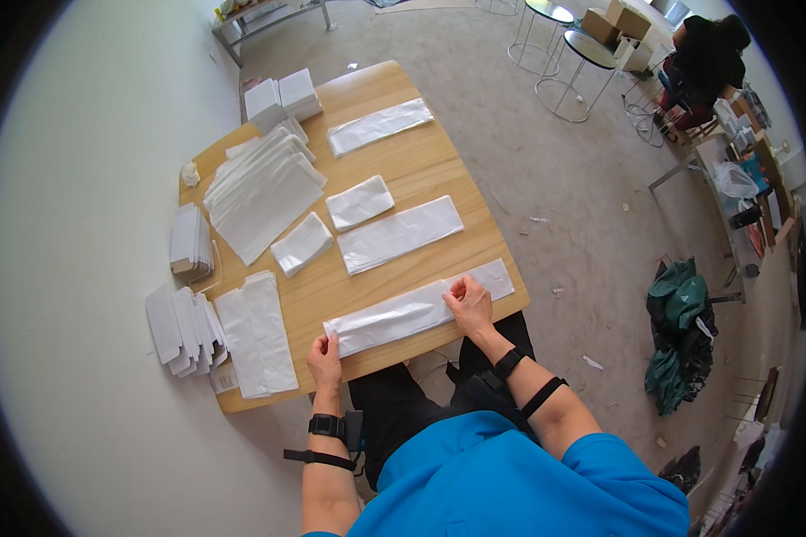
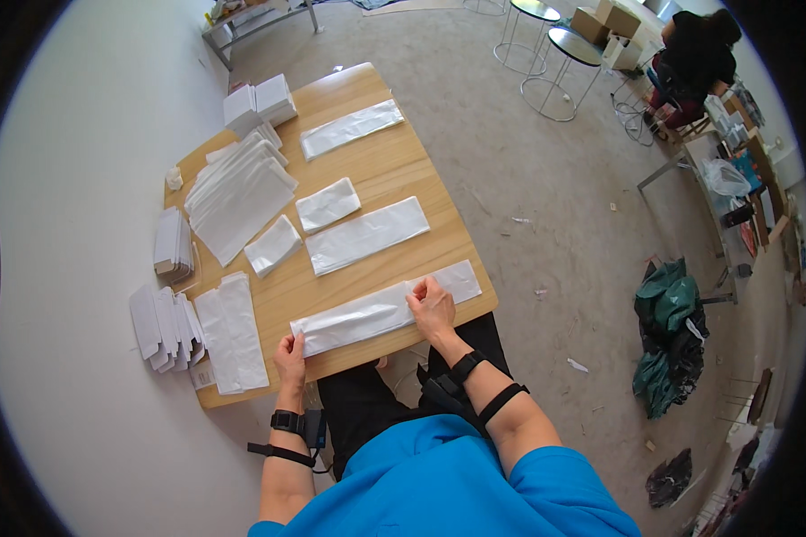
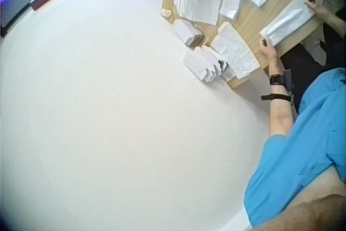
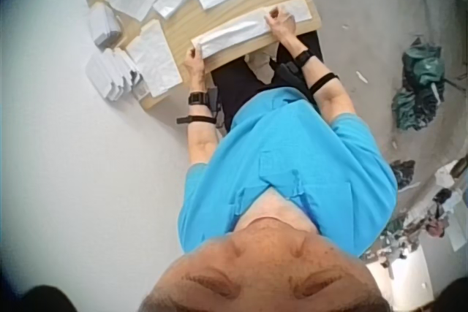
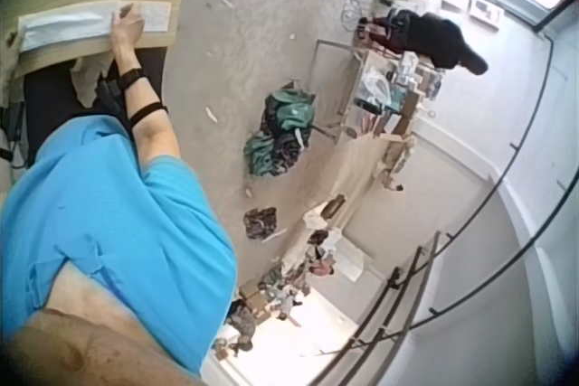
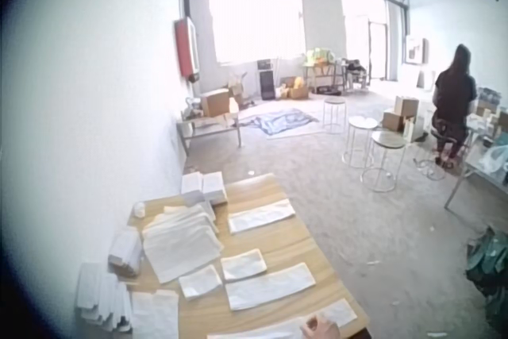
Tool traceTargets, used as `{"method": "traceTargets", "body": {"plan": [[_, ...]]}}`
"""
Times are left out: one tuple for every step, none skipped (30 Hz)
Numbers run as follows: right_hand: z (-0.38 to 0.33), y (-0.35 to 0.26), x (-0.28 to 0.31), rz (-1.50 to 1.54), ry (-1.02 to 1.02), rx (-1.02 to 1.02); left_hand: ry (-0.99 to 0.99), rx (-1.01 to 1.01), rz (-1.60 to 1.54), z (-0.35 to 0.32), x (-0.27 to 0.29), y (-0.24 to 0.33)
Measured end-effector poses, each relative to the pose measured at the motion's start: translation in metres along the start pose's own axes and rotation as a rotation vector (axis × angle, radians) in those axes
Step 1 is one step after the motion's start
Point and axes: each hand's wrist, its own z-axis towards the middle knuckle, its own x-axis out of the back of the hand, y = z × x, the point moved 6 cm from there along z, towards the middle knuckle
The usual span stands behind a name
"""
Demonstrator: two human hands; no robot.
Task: The recorder is folding several rectangular white plastic or foam sheets on a wooden table.
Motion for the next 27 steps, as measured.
{"method": "traceTargets", "body": {"plan": [[0.0, 0.002, -0.001, -0.008, 0.0, -0.009, 0.004, 0.002, 0.023, 0.0, 0.0, 0.0], [0.0, 0.003, -0.001, -0.026, 0.012, 0.002, 0.007, 0.003, 0.045, 0.001, -0.001, 0.0], [0.0, 0.004, -0.002, -0.045, 0.022, 0.01, 0.009, 0.007, 0.07, 0.001, -0.001, -0.001], [0.001, 0.004, -0.002, -0.064, 0.032, 0.019, 0.011, 0.029, 0.088, 0.002, -0.002, -0.003], [0.002, 0.005, -0.002, -0.059, 0.036, 0.024, 0.012, 0.051, 0.106, 0.003, -0.002, -0.005], [0.002, 0.006, -0.002, -0.053, 0.037, 0.028, 0.016, 0.074, 0.126, 0.004, -0.001, -0.008], [0.003, 0.005, -0.002, -0.047, 0.038, 0.034, 0.021, 0.047, 0.161, 0.004, -0.001, -0.009], [0.003, 0.006, -0.003, -0.046, 0.032, 0.03, 0.027, 0.02, 0.196, 0.005, 0.0, -0.009], [0.004, 0.006, -0.004, -0.045, 0.026, 0.028, 0.033, -0.006, 0.231, 0.005, 0.0, -0.008], [0.005, 0.007, -0.003, -0.047, 0.026, 0.023, 0.029, -0.016, 0.276, 0.002, -0.003, 0.003], [0.005, 0.008, -0.002, -0.052, 0.013, 0.011, 0.025, -0.026, 0.322, -0.003, -0.006, 0.015], [0.005, 0.007, -0.002, -0.054, -0.003, 0.003, 0.027, -0.037, 0.368, -0.008, -0.007, 0.03], [0.005, 0.006, -0.002, -0.056, -0.017, -0.005, 0.168, -0.224, 0.566, -0.015, -0.005, 0.051], [0.005, 0.006, -0.001, -0.06, -0.016, -0.007, 0.309, -0.413, 0.761, -0.024, -0.007, 0.071], [0.005, 0.005, -0.001, -0.063, -0.016, -0.007, 0.452, -0.605, 0.953, -0.035, -0.012, 0.09], [0.005, 0.005, -0.002, -0.065, -0.018, -0.007, 0.36, -0.621, 0.888, -0.037, -0.02, 0.096], [0.006, 0.004, 0.0, -0.066, -0.012, -0.003, 0.268, -0.634, 0.822, -0.039, -0.029, 0.101], [0.005, 0.004, 0.0, -0.065, -0.01, 0.002, 0.178, -0.644, 0.758, -0.042, -0.037, 0.104], [0.005, 0.003, -0.001, -0.063, -0.008, 0.01, 0.042, -0.604, 0.629, -0.045, -0.051, 0.104], [0.005, 0.003, -0.002, -0.062, -0.005, 0.014, -0.093, -0.562, 0.497, -0.049, -0.068, 0.104], [0.005, 0.004, -0.002, -0.065, 0.002, 0.017, -0.199, -0.465, 0.402, -0.052, -0.087, 0.107], [0.006, 0.005, -0.002, -0.07, 0.011, 0.021, -0.301, -0.369, 0.303, -0.056, -0.106, 0.11], [0.006, 0.006, -0.002, -0.071, 0.011, 0.031, -0.337, -0.373, 0.254, -0.059, -0.122, 0.111], [0.007, 0.006, -0.001, -0.071, 0.014, 0.041, -0.374, -0.38, 0.205, -0.06, -0.138, 0.109], [0.007, 0.004, -0.001, -0.07, 0.014, 0.052, -0.408, -0.386, 0.158, -0.06, -0.148, 0.104], [0.006, 0.003, -0.001, -0.06, -0.002, 0.054, -0.411, -0.387, 0.159, -0.057, -0.153, 0.096], [0.006, 0.003, 0.0, -0.053, -0.016, 0.052, -0.418, -0.387, 0.158, -0.054, -0.159, 0.09]]}}
